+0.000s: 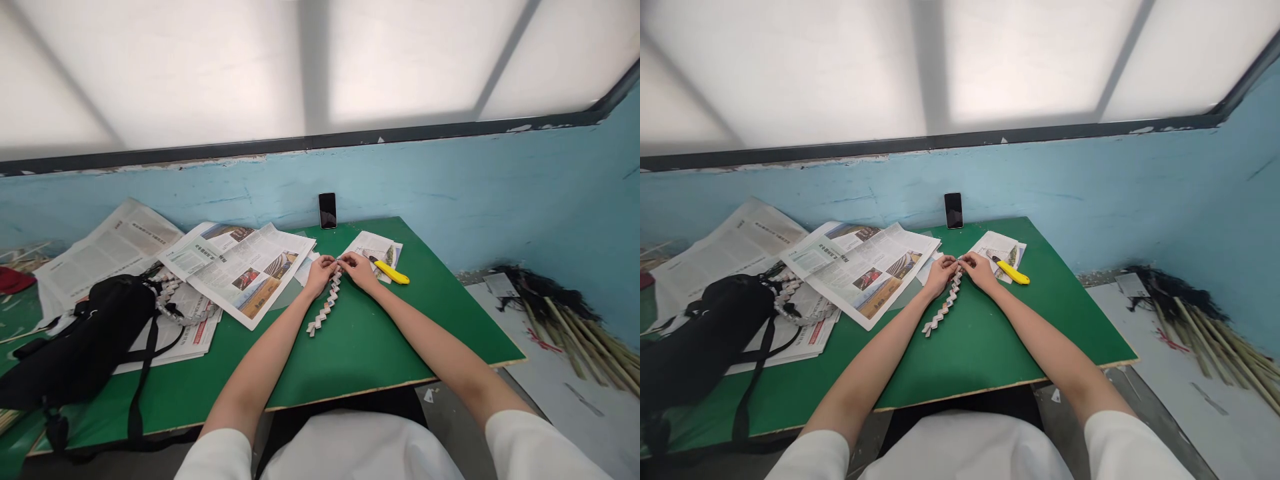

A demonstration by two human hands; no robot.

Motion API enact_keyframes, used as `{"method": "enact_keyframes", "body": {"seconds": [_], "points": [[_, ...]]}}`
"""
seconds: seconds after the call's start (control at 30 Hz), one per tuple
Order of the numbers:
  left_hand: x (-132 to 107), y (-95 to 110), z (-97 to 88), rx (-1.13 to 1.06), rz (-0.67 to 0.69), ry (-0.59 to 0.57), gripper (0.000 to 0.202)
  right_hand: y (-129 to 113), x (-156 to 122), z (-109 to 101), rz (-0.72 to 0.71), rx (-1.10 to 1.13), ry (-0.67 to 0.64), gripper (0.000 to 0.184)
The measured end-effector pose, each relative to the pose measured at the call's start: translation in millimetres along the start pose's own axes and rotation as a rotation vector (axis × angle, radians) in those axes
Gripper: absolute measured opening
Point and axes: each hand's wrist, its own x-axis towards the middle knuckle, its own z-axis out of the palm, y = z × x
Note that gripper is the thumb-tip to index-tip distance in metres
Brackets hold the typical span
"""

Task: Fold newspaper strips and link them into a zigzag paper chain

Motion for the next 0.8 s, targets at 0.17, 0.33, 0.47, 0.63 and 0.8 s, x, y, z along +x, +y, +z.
{"method": "enact_keyframes", "body": {"seconds": [0.17, 0.33, 0.47, 0.63, 0.8], "points": [[1.0, -0.9, -1.4, -0.017, -0.017, -0.011, 0.052, -0.1, -0.4, 0.1, -0.01, -0.048, 0.0, 0.027], [-0.4, 2.5, -0.4, -0.011, -0.018, -0.007, 0.052, -0.7, -0.7, -0.2, -0.003, -0.036, -0.008, 0.028], [-1.2, 7.4, -0.6, -0.027, -0.065, -0.048, 0.052, 0.3, -0.8, -0.5, -0.014, -0.062, -0.011, 0.028], [0.1, 10.1, -1.4, -0.058, -0.104, -0.052, 0.054, 4.6, -0.6, -0.5, -0.048, -0.083, -0.022, 0.026], [2.0, 7.7, -4.3, -0.012, -0.126, -0.093, 0.053, 1.5, -1.0, -0.1, -0.059, -0.106, -0.039, 0.026]]}}
